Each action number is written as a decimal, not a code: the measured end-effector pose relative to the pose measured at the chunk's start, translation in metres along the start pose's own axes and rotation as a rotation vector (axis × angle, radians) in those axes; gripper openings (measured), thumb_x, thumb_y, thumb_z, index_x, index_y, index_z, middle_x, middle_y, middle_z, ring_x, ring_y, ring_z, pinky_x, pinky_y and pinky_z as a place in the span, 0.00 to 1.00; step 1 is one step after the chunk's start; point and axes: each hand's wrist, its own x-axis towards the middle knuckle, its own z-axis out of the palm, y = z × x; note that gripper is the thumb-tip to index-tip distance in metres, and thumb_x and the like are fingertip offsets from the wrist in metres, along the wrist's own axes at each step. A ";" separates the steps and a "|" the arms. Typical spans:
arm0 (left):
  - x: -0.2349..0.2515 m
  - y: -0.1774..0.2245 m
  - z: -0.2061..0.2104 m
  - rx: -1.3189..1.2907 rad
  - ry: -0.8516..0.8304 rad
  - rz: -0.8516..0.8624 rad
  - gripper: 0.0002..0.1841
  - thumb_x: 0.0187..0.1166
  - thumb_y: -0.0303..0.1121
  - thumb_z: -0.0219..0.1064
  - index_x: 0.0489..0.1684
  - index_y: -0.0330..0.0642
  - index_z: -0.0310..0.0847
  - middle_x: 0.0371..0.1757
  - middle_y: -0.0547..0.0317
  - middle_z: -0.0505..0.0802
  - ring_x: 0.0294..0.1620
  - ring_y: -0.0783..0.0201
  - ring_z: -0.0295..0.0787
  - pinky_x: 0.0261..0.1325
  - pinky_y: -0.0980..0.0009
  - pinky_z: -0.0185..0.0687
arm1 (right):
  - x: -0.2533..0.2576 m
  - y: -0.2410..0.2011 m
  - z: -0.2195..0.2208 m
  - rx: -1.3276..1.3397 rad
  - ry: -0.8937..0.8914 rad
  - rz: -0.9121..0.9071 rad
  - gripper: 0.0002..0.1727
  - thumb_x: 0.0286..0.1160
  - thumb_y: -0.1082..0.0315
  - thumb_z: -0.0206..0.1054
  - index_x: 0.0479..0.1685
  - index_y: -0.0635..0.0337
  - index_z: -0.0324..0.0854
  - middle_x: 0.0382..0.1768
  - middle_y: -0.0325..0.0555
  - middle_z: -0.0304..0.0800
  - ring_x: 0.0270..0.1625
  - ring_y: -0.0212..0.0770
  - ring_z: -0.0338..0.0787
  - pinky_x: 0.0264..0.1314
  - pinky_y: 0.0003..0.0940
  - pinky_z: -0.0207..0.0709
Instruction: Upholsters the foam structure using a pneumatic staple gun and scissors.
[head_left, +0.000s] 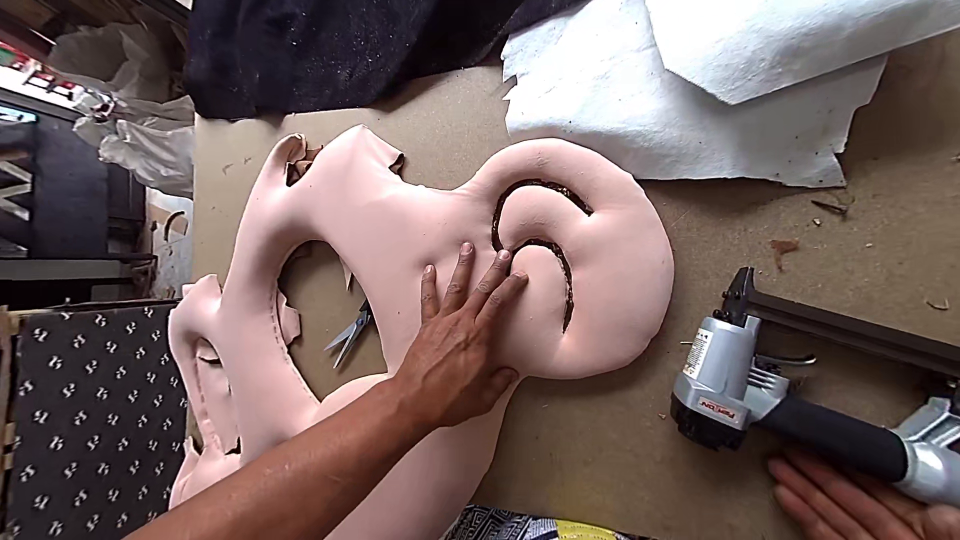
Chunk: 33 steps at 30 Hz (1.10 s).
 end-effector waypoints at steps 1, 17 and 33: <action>0.000 0.000 0.001 -0.004 0.009 0.004 0.63 0.52 0.67 0.78 0.98 0.62 0.48 0.99 0.70 0.44 0.99 0.45 0.22 0.88 0.23 0.27 | 0.006 0.000 0.009 0.033 0.068 -0.024 0.29 0.93 0.47 0.51 0.70 0.66 0.74 0.66 0.63 0.89 0.68 0.63 0.90 0.76 0.61 0.80; 0.005 -0.036 0.014 -0.108 0.158 0.251 0.60 0.50 0.78 0.64 0.94 0.60 0.58 0.95 0.64 0.62 0.97 0.47 0.43 0.88 0.32 0.36 | 0.009 0.038 0.128 -0.001 0.746 -0.710 0.07 0.77 0.71 0.58 0.49 0.58 0.76 0.40 0.47 0.96 0.43 0.41 0.96 0.44 0.39 0.89; 0.007 -0.030 0.024 -0.142 0.213 0.285 0.56 0.51 0.69 0.68 0.92 0.61 0.59 0.92 0.50 0.67 0.95 0.45 0.50 0.88 0.28 0.30 | -0.061 0.150 0.198 0.065 0.040 -0.782 0.05 0.75 0.67 0.67 0.43 0.56 0.81 0.25 0.40 0.80 0.31 0.41 0.87 0.61 0.51 0.86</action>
